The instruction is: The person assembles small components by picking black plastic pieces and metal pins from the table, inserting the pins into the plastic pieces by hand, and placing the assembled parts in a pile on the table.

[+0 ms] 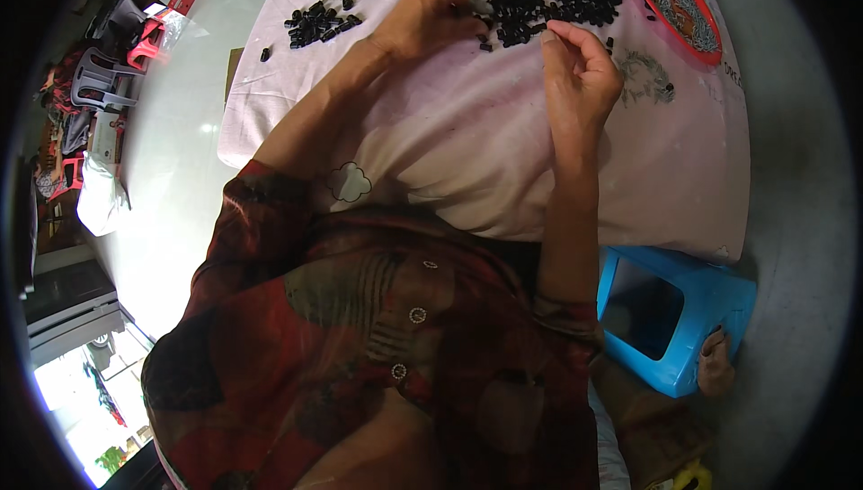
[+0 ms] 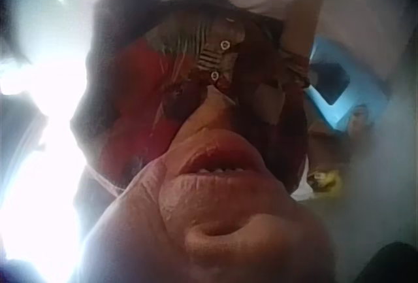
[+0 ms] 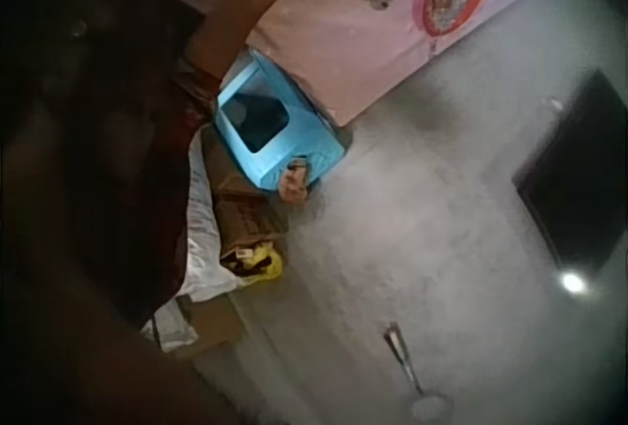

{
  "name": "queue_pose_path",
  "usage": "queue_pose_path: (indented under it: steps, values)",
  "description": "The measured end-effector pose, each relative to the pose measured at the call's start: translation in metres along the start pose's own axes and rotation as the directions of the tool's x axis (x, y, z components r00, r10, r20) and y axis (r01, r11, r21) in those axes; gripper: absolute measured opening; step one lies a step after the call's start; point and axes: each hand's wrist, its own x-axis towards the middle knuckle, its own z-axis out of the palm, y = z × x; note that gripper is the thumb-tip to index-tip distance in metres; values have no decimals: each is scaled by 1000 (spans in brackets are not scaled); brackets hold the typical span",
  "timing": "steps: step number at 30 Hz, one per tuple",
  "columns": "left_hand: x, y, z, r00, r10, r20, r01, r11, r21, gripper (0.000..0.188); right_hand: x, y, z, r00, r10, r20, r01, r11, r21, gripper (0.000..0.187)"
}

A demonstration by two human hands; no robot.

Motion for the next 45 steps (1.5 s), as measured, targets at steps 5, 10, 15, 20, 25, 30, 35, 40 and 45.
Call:
queue_pose_path:
  steps: [5, 10, 15, 20, 25, 30, 35, 40, 45]
  values:
    - [6, -3, 21, 998, -16, -57, 19, 999, 46, 19, 1, 4, -5, 1000, -1, -4, 1, 1000, -14, 17]
    - [2, -15, 11, 970, -243, -4, 190, 765, -616, 16, -1, -1, -1, 999, 36, -4, -36, 999, -9, 17]
    - [0, 4, -14, 951, -205, 232, 294, 366, -883, 12, -5, -12, -1, 990, 141, 17, -141, 990, 29, 17]
    - [-9, 18, -15, 936, -155, 317, 334, 99, -937, 12, -6, -18, 3, 986, 152, 66, -159, 981, 110, 18]
    - [-14, 31, -9, 920, -187, 344, 352, 15, -936, 13, -8, -20, 5, 987, 113, 110, -129, 980, 149, 19]
    - [-16, 27, -4, 933, -184, 309, 326, 73, -942, 14, -5, -15, 5, 996, 58, 71, -72, 974, 216, 16]
    - [-18, 19, -4, 948, -127, 293, 309, 138, -941, 17, -5, -13, 6, 996, 63, 62, -75, 974, 213, 17]
    - [-21, 24, -8, 946, -123, 300, 313, 110, -943, 15, -7, -18, 6, 992, 107, 66, -118, 972, 203, 17]
    - [-23, 23, -8, 927, -82, 365, 362, -53, -931, 13, -12, -25, 10, 991, 82, 104, -104, 966, 235, 17]
